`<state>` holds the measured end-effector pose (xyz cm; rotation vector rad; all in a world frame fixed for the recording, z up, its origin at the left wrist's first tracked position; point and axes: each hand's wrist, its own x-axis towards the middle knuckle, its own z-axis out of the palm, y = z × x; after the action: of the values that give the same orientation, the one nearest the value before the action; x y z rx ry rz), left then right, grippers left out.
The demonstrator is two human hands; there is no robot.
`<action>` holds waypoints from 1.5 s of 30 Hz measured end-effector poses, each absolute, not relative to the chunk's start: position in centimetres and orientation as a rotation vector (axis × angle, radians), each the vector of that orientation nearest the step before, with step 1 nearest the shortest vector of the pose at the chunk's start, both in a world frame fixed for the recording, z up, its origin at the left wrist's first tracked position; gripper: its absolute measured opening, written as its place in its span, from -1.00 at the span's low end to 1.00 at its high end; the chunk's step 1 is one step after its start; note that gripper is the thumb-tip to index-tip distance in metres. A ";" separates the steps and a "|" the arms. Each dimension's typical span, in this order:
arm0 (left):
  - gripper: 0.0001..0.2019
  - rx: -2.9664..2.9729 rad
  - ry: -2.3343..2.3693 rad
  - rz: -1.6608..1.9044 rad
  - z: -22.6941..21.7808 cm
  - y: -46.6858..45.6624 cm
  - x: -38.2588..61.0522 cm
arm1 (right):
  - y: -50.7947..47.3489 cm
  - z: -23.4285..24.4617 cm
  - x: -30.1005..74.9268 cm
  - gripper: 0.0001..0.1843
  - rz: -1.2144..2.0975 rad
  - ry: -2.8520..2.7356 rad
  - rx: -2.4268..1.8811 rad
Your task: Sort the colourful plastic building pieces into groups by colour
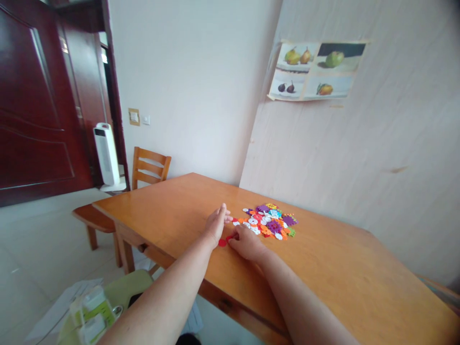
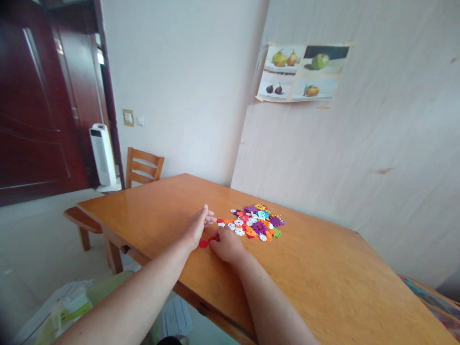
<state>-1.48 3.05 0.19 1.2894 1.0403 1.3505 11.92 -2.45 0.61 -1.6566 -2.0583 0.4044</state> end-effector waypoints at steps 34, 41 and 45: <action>-0.30 1.288 1.039 1.348 0.1 3.1 -1.8 | -3.0 -0.2 11.2 -0.89 0.381 -1.842 -1.471; -0.27 1.300 1.066 1.336 0.1 3.0 -1.8 | -0.8 1.6 17.5 -0.64 0.083 -1.135 -1.462; -0.27 1.262 1.110 1.357 -0.1 3.7 -1.7 | -0.5 2.0 21.1 -0.58 -0.005 -0.940 -1.518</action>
<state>-1.73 3.67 -0.12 1.2619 1.1099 1.3572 21.12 -0.51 2.05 -1.5184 -0.9402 -0.0046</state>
